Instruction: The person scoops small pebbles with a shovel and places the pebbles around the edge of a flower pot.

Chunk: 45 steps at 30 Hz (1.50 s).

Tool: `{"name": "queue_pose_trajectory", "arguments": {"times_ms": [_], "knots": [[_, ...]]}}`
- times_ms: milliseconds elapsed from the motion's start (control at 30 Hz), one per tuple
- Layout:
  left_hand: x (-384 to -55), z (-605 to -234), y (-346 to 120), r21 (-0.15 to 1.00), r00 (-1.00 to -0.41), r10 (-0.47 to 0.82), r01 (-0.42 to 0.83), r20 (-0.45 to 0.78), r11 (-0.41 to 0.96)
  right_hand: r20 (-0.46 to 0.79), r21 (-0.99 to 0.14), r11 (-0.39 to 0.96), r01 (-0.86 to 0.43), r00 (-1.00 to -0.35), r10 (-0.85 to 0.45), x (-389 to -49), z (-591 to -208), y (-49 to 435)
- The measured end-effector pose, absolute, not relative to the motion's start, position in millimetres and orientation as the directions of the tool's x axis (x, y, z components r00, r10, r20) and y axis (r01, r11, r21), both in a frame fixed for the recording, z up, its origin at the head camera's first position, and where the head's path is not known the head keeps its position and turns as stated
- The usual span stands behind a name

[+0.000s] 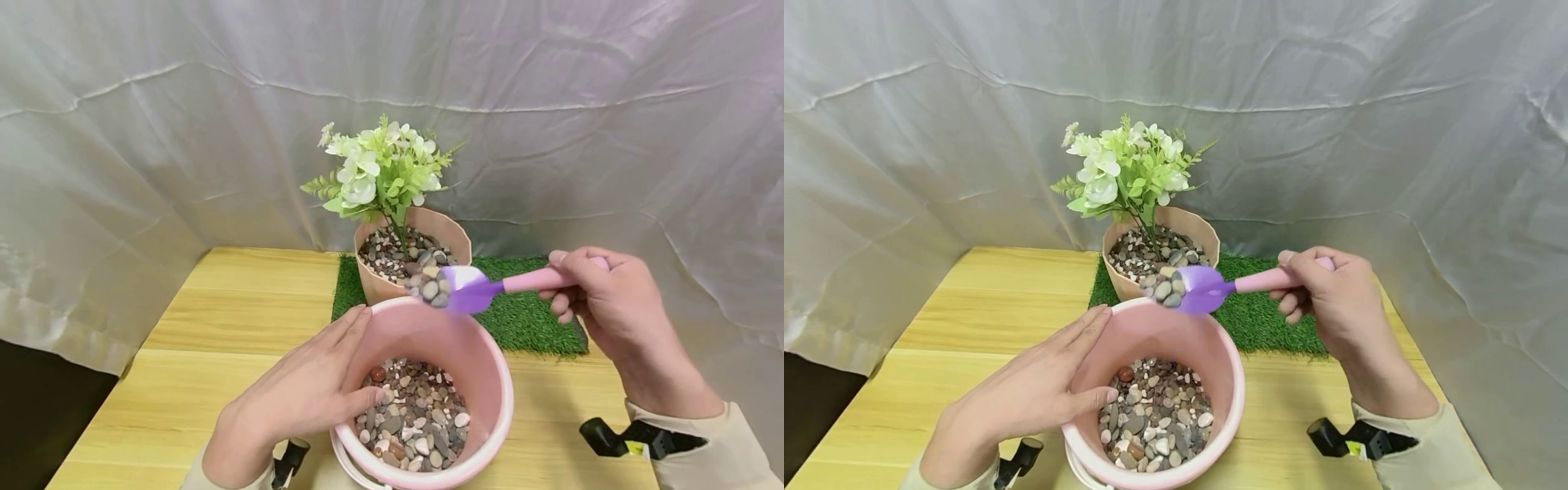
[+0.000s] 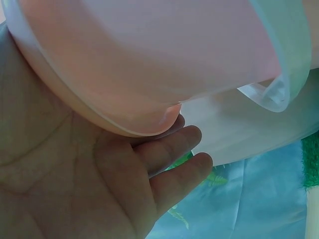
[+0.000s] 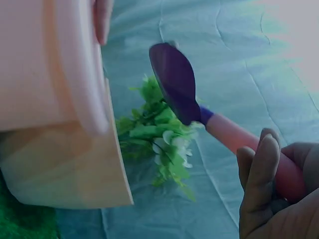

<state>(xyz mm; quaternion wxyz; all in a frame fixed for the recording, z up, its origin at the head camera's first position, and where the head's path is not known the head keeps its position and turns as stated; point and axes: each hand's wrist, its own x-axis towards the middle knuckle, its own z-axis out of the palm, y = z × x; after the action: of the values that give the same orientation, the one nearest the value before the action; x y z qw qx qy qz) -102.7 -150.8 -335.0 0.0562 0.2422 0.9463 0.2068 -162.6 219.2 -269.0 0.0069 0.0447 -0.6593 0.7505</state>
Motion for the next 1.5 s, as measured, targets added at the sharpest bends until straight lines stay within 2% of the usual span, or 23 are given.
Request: {"name": "queue_pose_trajectory", "arguments": {"times_ms": [100, 233, 433, 800, 1500], "knots": [[-103, -335, -151, 0.414, -0.875, 0.483, 0.441, 0.002, 0.797, 0.103, -0.983, -0.152, -0.101, -0.995, -0.008, -171, -262, 221], [-103, -336, -151, 0.416, -0.876, 0.481, 0.439, 0.003, 0.796, 0.114, -0.988, -0.096, -0.12, -0.991, 0.066, -181, -255, 219], [-102, -336, -151, 0.423, -0.879, 0.477, 0.432, 0.0, 0.796, 0.106, -0.993, 0.069, -0.1, -0.991, 0.087, -197, -251, 214], [-104, -336, -151, 0.425, -0.875, 0.484, 0.433, -0.014, 0.795, 0.144, -0.94, 0.332, -0.082, -0.976, 0.166, -213, -266, 213], [-104, -336, -152, 0.414, -0.877, 0.48, 0.434, -0.01, 0.8, 0.1, -0.965, 0.255, -0.051, -0.978, 0.184, -226, -270, 218]]}}
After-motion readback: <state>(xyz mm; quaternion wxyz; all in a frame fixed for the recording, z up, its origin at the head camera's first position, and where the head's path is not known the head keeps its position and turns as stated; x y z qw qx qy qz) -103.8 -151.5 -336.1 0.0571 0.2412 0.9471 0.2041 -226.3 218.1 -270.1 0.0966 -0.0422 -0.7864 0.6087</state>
